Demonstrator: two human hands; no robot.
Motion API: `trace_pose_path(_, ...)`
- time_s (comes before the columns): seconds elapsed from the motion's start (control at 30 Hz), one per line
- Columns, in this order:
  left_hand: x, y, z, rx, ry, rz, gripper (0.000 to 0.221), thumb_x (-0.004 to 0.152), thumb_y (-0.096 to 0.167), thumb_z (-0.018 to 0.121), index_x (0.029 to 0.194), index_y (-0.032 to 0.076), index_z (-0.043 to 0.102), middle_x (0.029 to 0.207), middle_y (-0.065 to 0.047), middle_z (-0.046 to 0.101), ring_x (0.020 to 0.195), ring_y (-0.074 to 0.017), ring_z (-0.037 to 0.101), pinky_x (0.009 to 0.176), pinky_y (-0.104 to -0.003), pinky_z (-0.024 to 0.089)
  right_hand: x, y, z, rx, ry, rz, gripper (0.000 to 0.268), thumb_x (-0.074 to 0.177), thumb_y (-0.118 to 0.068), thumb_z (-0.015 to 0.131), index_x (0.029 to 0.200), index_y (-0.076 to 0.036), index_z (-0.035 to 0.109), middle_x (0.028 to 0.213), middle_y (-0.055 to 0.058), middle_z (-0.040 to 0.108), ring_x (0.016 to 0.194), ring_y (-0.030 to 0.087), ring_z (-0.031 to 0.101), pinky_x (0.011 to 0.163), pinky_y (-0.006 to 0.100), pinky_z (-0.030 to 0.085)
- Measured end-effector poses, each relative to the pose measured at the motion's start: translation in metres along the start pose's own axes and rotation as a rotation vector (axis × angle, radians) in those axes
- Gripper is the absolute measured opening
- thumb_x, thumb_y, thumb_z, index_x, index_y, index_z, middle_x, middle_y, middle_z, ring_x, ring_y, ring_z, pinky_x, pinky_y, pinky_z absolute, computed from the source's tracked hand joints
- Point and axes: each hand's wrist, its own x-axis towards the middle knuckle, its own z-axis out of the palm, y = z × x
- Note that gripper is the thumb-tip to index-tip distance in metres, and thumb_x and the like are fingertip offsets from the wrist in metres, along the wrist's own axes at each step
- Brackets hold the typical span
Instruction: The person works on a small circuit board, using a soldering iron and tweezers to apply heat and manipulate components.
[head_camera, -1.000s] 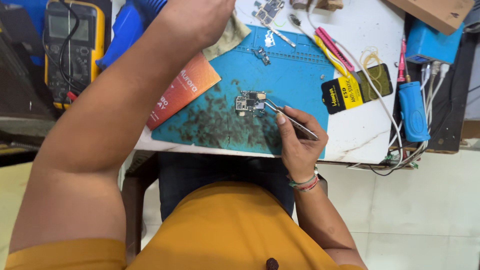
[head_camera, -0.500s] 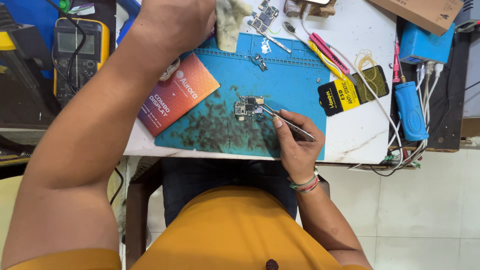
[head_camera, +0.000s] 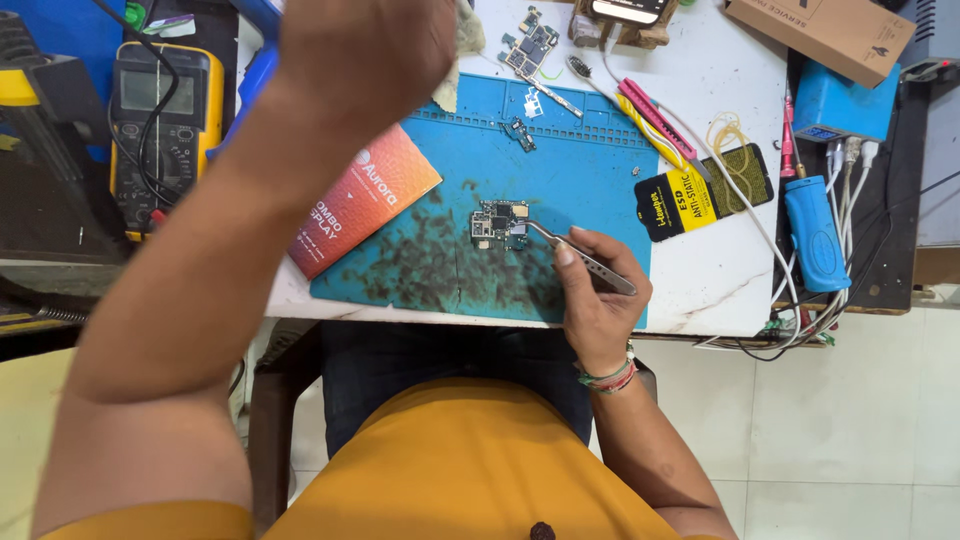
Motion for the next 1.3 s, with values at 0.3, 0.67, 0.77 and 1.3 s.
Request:
trace_pose_path(0.3,-0.013,0.064,-0.013,-0.886,0.099,-0.291,0.027,0.1,0.016,0.082,0.117,0.005,0.064,0.105,-0.01,0.067,0.102,-0.0321,0.065,0.097,-0.047,0.047,0.014,-0.021,0.01,0.073,0.028,0.05,0.029,0.102,-0.007,0.069,0.129,0.003,0.064,0.103,0.013,0.074,0.089,0.014,0.071,0.079,0.028,0.059)
trace_pose_path(0.67,-0.039,0.078,0.01,-0.97,0.126,-0.414,0.033,0.099,0.018,0.085,0.122,0.009,0.063,0.108,-0.004,0.074,0.098,-0.0219,0.075,0.115,-0.047,0.045,0.064,-0.069,0.029,-0.003,-0.108,-0.168,0.02,0.111,-0.005,0.072,0.125,0.008,0.064,0.116,0.016,0.073,0.096,0.015,0.072,0.087,0.026,0.061)
trace_pose_path(0.77,-0.04,0.08,0.011,-1.007,0.14,-0.431,0.031,0.101,0.017,0.084,0.122,0.01,0.062,0.107,-0.003,0.075,0.097,-0.0187,0.076,0.119,-0.05,0.045,0.073,-0.077,0.033,-0.031,-0.145,-0.215,0.016,0.115,-0.003,0.074,0.12,0.007,0.062,0.116,0.017,0.074,0.096,0.014,0.071,0.089,0.025,0.059)
trace_pose_path(1.3,-0.038,0.081,0.01,-0.976,0.146,-0.416,0.029,0.1,0.021,0.085,0.117,0.011,0.064,0.095,-0.002,0.072,0.089,-0.0196,0.073,0.115,-0.049,0.049,0.082,-0.105,0.045,-0.288,-0.17,-0.319,0.017,0.107,-0.005,0.076,0.114,0.005,0.064,0.112,0.015,0.075,0.094,0.011,0.072,0.088,0.021,0.058)
